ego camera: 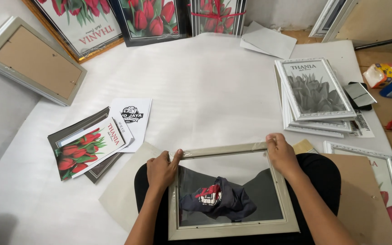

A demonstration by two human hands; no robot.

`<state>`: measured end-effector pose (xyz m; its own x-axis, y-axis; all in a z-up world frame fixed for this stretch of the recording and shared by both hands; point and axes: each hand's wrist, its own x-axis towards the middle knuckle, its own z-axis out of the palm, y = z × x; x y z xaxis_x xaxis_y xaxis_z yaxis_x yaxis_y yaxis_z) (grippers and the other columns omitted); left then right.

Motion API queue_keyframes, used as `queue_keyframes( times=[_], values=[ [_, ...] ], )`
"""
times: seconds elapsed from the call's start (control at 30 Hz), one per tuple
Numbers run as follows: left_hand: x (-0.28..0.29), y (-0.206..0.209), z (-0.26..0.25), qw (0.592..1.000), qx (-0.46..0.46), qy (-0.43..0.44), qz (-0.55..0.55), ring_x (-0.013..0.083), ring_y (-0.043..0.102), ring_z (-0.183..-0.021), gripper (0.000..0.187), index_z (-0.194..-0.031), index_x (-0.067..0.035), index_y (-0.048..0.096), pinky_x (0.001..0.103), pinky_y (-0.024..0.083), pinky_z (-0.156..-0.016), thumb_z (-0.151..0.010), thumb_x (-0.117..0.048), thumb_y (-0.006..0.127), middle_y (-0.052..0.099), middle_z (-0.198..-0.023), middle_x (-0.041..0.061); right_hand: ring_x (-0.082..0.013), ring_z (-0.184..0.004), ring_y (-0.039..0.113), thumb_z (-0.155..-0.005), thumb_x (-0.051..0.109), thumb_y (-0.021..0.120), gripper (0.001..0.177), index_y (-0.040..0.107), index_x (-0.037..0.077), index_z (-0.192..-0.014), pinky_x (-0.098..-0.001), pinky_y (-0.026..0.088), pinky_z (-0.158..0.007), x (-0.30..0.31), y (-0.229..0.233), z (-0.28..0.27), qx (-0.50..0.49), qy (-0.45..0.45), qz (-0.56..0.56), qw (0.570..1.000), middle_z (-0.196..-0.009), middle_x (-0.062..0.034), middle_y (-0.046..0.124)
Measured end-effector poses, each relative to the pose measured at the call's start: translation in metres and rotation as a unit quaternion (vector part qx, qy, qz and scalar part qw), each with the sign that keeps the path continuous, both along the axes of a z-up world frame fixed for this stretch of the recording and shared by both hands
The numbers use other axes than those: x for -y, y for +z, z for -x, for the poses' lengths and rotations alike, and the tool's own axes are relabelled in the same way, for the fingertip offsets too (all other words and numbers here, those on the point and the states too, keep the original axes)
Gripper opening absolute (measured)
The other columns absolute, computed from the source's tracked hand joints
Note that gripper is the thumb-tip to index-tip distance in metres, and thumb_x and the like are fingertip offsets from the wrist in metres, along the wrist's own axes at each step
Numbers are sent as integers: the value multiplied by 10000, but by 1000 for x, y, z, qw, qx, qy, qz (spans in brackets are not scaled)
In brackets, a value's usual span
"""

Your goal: Framing art prints by cleaning the frames and inserting the prints and backings.

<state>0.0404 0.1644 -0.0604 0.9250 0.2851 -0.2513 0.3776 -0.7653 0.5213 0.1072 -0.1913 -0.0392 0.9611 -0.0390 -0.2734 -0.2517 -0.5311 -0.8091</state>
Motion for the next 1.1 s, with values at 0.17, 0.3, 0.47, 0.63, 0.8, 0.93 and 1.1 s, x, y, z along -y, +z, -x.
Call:
queue_keyframes(
  times=[0.17,0.3,0.47,0.63,0.8,0.93,1.1],
  values=[
    [9,-4,0,997,39,61,-12,295,634,-891,742,-714,-76,617,399,459,-942,-962,-725,356,581,-561,76,-296,-1183,588,-863,426,716,523,633,110,-1272,-438,500,-954,-61,23,62,307,253,46,916,-1292,-116,579],
    [11,3,0,997,28,73,-5,336,616,-967,753,-744,-61,632,437,454,-950,-986,-694,305,641,-634,130,-438,-1321,365,-771,476,751,600,719,178,-1291,-590,305,-1048,-99,23,102,238,490,84,834,-1514,-223,381],
    [10,3,2,997,60,39,-30,234,577,-626,669,-707,-101,638,333,424,-928,-979,-676,428,572,-521,27,-306,-1109,512,-754,223,710,466,669,41,-1182,-414,391,-908,-131,-10,61,415,366,219,804,-1297,-164,555],
    [8,-8,0,998,29,57,-27,312,582,-918,749,-736,-58,654,417,464,-897,-864,-783,519,664,-660,112,-263,-850,543,-734,120,659,559,617,88,-1291,-391,460,-769,-138,-6,65,377,394,173,820,-1072,-121,595],
    [6,-9,1,998,35,51,-19,279,577,-850,747,-737,-58,666,397,441,-944,-857,-783,536,642,-612,90,-275,-800,523,-777,229,702,377,699,93,-1128,-374,431,-735,-118,-1,98,342,532,65,772,-1010,-97,592],
    [8,-6,0,997,48,55,2,272,564,-827,744,-715,-58,665,395,459,-904,-847,-782,553,612,-580,82,-257,-898,606,-734,173,723,368,703,107,-1095,-382,500,-784,-94,-12,55,346,398,177,831,-1105,-83,591],
    [8,-6,0,998,34,46,-9,278,576,-822,747,-715,-61,681,386,453,-914,-848,-785,558,622,-576,85,-255,-956,611,-737,201,713,404,702,64,-1117,-389,513,-810,-91,-9,83,343,352,209,845,-1212,-109,635]
  ],
)
